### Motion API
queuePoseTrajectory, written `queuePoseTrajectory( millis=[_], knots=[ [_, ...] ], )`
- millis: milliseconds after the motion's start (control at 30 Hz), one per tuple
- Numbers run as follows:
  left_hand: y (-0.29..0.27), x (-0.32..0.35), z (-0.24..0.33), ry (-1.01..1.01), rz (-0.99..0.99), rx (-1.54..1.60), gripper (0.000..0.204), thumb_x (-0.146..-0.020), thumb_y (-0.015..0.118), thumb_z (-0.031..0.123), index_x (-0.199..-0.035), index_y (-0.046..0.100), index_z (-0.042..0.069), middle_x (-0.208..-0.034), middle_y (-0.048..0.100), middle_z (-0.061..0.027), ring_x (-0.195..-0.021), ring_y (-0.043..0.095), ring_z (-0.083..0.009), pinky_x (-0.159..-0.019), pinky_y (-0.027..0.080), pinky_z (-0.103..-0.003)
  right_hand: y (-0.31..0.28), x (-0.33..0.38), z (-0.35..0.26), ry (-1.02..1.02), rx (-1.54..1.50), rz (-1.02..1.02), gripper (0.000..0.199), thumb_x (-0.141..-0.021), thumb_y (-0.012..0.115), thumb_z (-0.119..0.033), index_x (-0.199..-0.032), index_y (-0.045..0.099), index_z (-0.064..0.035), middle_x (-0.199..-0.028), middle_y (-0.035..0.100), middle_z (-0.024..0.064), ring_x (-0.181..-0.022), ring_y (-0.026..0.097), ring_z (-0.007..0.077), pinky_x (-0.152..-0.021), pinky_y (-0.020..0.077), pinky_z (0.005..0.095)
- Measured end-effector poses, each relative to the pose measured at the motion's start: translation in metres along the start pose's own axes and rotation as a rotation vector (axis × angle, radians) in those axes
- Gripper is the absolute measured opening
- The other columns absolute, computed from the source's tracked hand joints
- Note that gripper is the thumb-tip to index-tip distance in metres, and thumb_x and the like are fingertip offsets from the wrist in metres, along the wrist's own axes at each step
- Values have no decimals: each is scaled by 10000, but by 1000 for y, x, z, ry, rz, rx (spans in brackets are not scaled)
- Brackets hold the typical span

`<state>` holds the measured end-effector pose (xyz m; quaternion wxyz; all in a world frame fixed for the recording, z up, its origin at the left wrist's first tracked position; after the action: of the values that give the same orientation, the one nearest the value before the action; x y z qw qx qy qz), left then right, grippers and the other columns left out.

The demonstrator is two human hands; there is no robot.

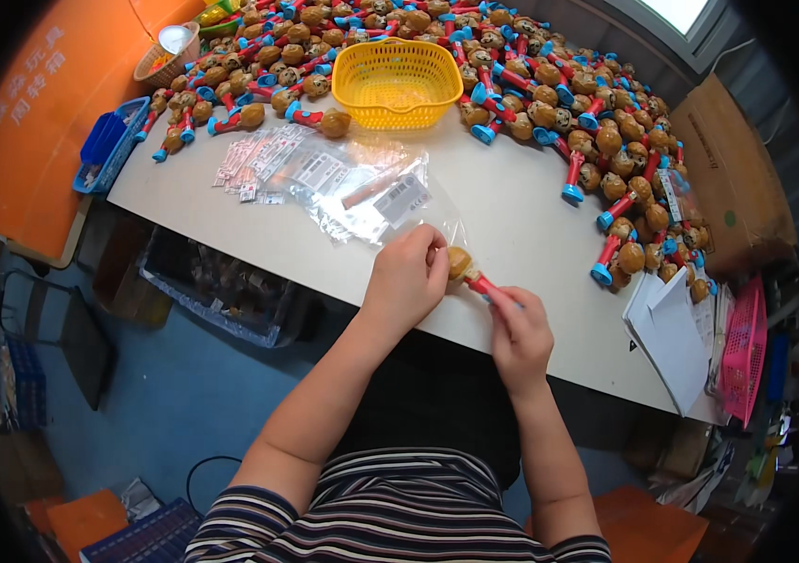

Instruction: Packaging small toys into plastic bags and sealing them with instruction cards.

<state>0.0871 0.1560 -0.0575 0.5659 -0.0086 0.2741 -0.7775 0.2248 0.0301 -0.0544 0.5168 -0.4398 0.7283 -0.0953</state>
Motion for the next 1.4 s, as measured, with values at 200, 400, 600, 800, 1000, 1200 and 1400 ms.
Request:
queuePoseTrajectory(
  millis=[200,400,600,800,1000,1200,1400],
  knots=[
    [2,4,-1,1,30,25,60,-864,622,45,-868,593,-7,-715,613,-158,-658,627,-307,-621,495,-384,18,25,39,917,-674,14,321,-980,606,-103,-1272,598,30,-830,624,20,-650,565,57,-600,494,202],
    [-1,1,3,2,2,49,61,-876,626,32,-896,605,-22,-739,628,-110,-626,614,-185,-602,493,-296,6,1,-8,77,-28,-13,319,-862,696,14,-1178,654,1,-994,667,128,-796,675,219,-697,551,293],
    [8,2,16,234,-6,-111,96,-849,650,40,-930,625,-6,-847,646,-151,-711,655,-294,-650,527,-354,5,4,20,456,-239,50,295,-886,693,-32,-1175,654,11,-918,682,108,-747,655,168,-637,542,274],
    [10,5,27,312,26,-77,87,-843,646,36,-925,627,11,-834,638,-146,-725,651,-303,-645,527,-357,28,21,37,1043,-667,0,292,-935,652,-89,-1200,631,31,-898,675,83,-702,616,97,-586,507,222],
    [16,5,25,282,-5,-198,92,-805,647,33,-885,604,23,-829,571,-132,-749,616,-325,-669,508,-402,24,-1,12,475,-304,-59,280,-918,613,-9,-1195,596,23,-1126,604,153,-950,637,224,-766,518,299],
    [2,8,11,237,54,-233,112,-781,669,30,-883,624,27,-934,586,-127,-852,587,-307,-737,490,-405,16,13,14,513,-535,-339,328,-925,570,39,-1253,563,23,-1291,510,140,-1081,624,219,-843,535,308],
    [13,10,40,512,14,-157,121,-779,659,43,-889,610,24,-1008,599,-125,-1071,574,-333,-933,441,-480,4,-2,2,98,-198,-184,351,-801,664,96,-1138,630,4,-1172,648,161,-1066,645,295,-852,544,347]
  ],
)
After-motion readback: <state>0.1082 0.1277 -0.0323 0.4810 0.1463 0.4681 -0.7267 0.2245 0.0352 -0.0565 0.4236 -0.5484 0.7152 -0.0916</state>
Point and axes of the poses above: each hand's wrist, its own x-axis away from the middle knuckle, its own y-axis out of the palm, z = x × y, the point moved 7 cm from there along -x, towards the middle knuckle
